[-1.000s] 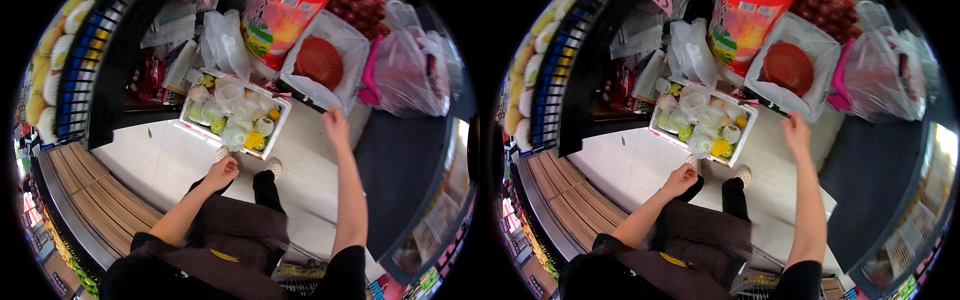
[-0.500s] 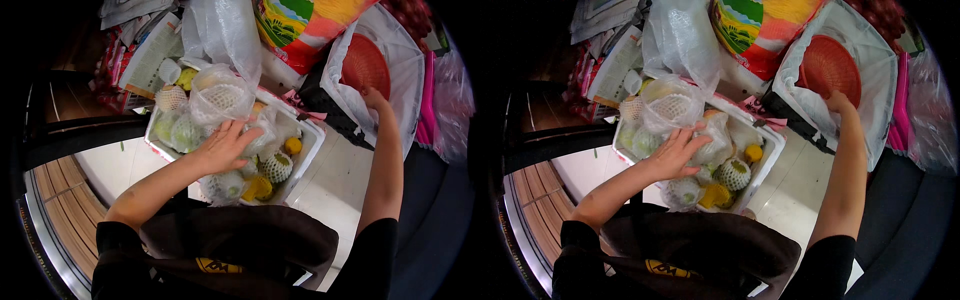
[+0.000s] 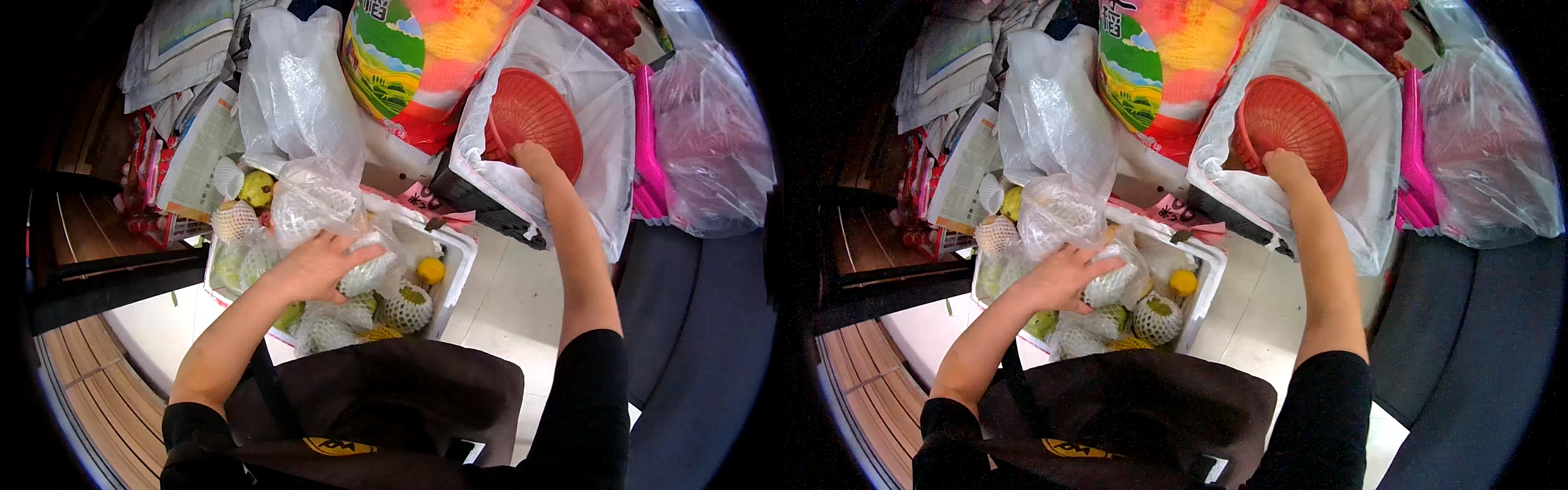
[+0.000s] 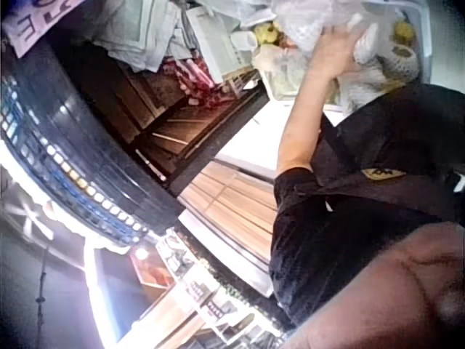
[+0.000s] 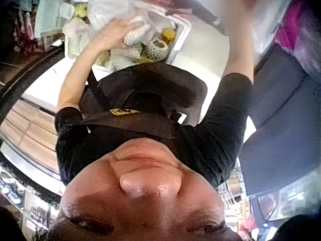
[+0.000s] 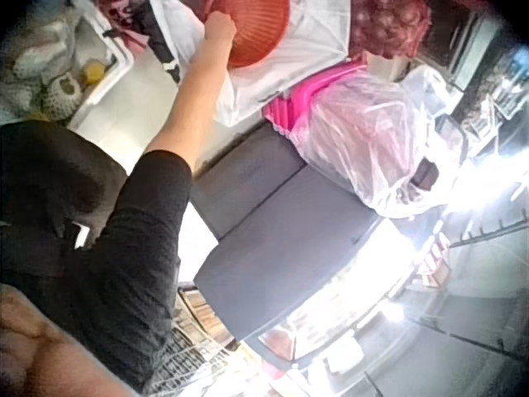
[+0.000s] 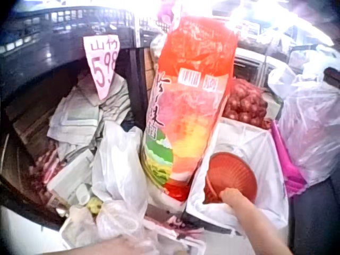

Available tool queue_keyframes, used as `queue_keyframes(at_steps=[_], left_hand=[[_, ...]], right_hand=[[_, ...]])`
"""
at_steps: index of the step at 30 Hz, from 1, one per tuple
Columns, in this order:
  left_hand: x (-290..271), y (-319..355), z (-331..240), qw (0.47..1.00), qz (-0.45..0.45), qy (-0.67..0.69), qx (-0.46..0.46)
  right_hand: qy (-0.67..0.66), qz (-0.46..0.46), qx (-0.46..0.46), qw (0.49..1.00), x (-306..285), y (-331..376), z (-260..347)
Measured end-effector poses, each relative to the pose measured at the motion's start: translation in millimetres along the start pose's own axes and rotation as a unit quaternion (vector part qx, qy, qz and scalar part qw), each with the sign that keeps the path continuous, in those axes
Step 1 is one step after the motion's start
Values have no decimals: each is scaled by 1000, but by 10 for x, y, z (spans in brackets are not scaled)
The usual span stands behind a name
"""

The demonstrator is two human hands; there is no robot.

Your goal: The person packs green pears from a styrofoam box and a display shelf into a red basket and a plastic-lined shopping cart. They handle the pears one by one, placing them into protective foam nets and then into the containers. The person moves between the display area and the cart, eventually carrying the basket to a checkout counter.

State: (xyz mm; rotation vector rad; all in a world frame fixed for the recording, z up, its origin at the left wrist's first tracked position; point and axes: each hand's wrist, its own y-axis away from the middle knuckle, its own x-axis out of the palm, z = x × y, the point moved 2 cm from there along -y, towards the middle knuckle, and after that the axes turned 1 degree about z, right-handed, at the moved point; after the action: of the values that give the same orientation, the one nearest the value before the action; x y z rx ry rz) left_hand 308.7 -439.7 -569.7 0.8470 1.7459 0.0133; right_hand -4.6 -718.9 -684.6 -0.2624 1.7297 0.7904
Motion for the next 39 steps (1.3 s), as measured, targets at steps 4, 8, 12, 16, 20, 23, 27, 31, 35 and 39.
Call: queue_keyframes(at_steps=[4, 8, 12, 16, 20, 23, 27, 31, 35, 39], left_hand=[[-40, -7, 26, 991, -5, 119, -68], [15, 44, 175, 932, -106, 340, -71], [64, 236, 208, 637, -105, 760, -77], [-143, 277, 88, 457, -80, 884, -56], [-232, 185, -232, 432, -102, 896, -15], [-183, 103, -416, 443, -155, 881, -65], [-115, -14, -612, 423, -138, 892, -85], [-32, -176, -1014, 437, -74, 892, -91], [589, -555, -1441, 454, 39, 885, -102], [975, -874, -2042, 519, -18, 835, -184]], right_hand=[[-141, -256, 200, 935, -527, 470, -93], [-235, -440, 238, 833, -1171, 1112, -337], [-333, -540, 157, 757, -1855, 2426, 145], [-139, -460, 116, 869, -1671, 4058, 793], [-106, -366, 152, 912, -959, 4766, 1523], [-114, -281, 186, 935, -215, 4967, 1798], [-153, -176, 210, 950, 899, 4916, 1897], [-155, -259, 108, 947, 2016, 4655, 1996], [-162, -109, 84, 977, 2150, 4159, 2233], [-356, -84, 118, 923, 1998, 4136, 1821]])
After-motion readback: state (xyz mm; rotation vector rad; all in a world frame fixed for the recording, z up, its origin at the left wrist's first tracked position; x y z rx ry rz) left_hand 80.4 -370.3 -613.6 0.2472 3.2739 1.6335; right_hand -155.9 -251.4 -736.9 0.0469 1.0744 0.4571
